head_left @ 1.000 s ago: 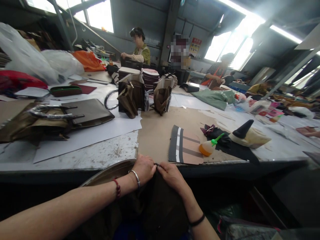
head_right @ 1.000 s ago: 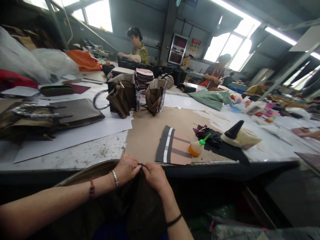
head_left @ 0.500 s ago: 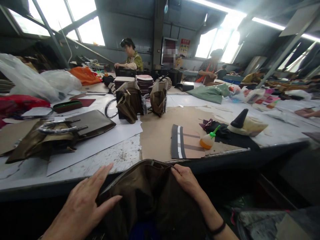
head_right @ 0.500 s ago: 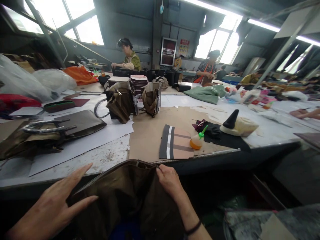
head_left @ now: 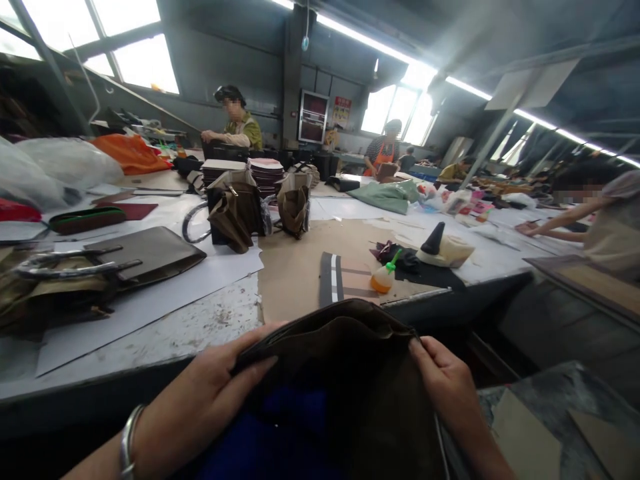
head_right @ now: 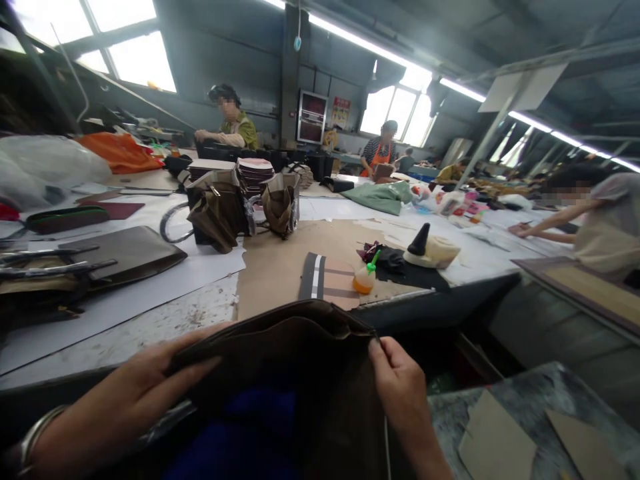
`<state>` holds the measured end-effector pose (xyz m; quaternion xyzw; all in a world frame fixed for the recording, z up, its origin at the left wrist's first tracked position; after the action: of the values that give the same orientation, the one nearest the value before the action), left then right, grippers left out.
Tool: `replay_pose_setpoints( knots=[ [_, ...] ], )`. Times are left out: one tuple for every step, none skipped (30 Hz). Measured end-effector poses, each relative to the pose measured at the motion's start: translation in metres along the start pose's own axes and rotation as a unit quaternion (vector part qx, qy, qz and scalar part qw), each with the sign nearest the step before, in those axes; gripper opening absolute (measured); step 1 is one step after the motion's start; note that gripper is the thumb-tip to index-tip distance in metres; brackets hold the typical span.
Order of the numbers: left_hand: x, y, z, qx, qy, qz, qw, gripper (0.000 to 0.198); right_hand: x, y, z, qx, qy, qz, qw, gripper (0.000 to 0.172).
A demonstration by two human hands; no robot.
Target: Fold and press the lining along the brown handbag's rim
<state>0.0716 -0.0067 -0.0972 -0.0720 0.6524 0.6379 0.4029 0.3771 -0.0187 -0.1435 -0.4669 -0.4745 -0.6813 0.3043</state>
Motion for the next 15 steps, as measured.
replay_pose_setpoints(
  knots=[
    [-0.011,0.005,0.011,0.002,-0.025,0.009,1.0,0.038,0.001,0.012,-0.001,-0.026,-0.013,0.022,0.999,0.034],
    [-0.021,0.01,0.023,0.003,-0.047,0.023,0.999,0.038,0.003,0.019,-0.002,-0.045,-0.027,0.057,0.997,0.034],
    [-0.029,0.014,0.036,-0.002,-0.067,0.037,0.997,0.037,0.004,0.022,-0.003,-0.05,-0.045,0.103,0.992,0.033],
    [-0.036,0.019,0.049,-0.007,-0.082,0.05,0.995,0.035,0.005,0.021,-0.006,-0.041,-0.067,0.153,0.985,0.033],
    [-0.041,0.023,0.062,-0.011,-0.094,0.056,0.994,0.034,0.007,0.014,-0.01,-0.021,-0.094,0.2,0.975,0.032],
    [-0.045,0.026,0.074,-0.006,-0.105,0.051,0.993,0.032,0.009,0.005,-0.015,0.007,-0.124,0.237,0.963,0.031],
    [-0.046,0.027,0.086,0.01,-0.104,0.044,0.994,0.031,0.012,-0.005,-0.023,0.036,-0.154,0.261,0.952,0.031],
    [-0.046,0.029,0.097,0.025,-0.099,0.029,0.994,0.031,0.017,-0.015,-0.031,0.062,-0.176,0.272,0.944,0.03],
    [-0.046,0.029,0.106,0.055,-0.101,0.01,0.993,0.033,0.022,-0.024,-0.039,0.086,-0.19,0.278,0.937,0.03],
    [-0.046,0.032,0.113,0.074,-0.1,-0.002,0.992,0.034,0.029,-0.033,-0.047,0.11,-0.198,0.283,0.932,0.03],
    [-0.046,0.035,0.12,0.094,-0.1,-0.014,0.99,0.036,0.036,-0.041,-0.054,0.131,-0.201,0.292,0.926,0.03],
    [-0.047,0.039,0.125,0.112,-0.099,-0.024,0.988,0.037,0.045,-0.048,-0.059,0.148,-0.202,0.305,0.919,0.029],
    [-0.047,0.044,0.13,0.125,-0.094,-0.03,0.987,0.038,0.053,-0.054,-0.063,0.158,-0.201,0.321,0.912,0.028],
    [-0.046,0.049,0.134,0.138,-0.087,-0.038,0.986,0.038,0.061,-0.06,-0.065,0.163,-0.2,0.34,0.904,0.027],
    [-0.046,0.053,0.137,0.149,-0.079,-0.044,0.985,0.037,0.069,-0.066,-0.067,0.166,-0.199,0.36,0.896,0.026]
  ],
)
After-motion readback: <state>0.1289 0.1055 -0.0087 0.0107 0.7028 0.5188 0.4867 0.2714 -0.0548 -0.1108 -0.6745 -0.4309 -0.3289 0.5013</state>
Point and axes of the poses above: each hand's wrist, its own z-axis towards the middle knuckle, its own y-axis out of the back of the hand, x = y × z, the point moved 6 cm from there along z, towards the middle knuckle, and after that the axes turned 13 degrees about z, right-handed, at the moved point
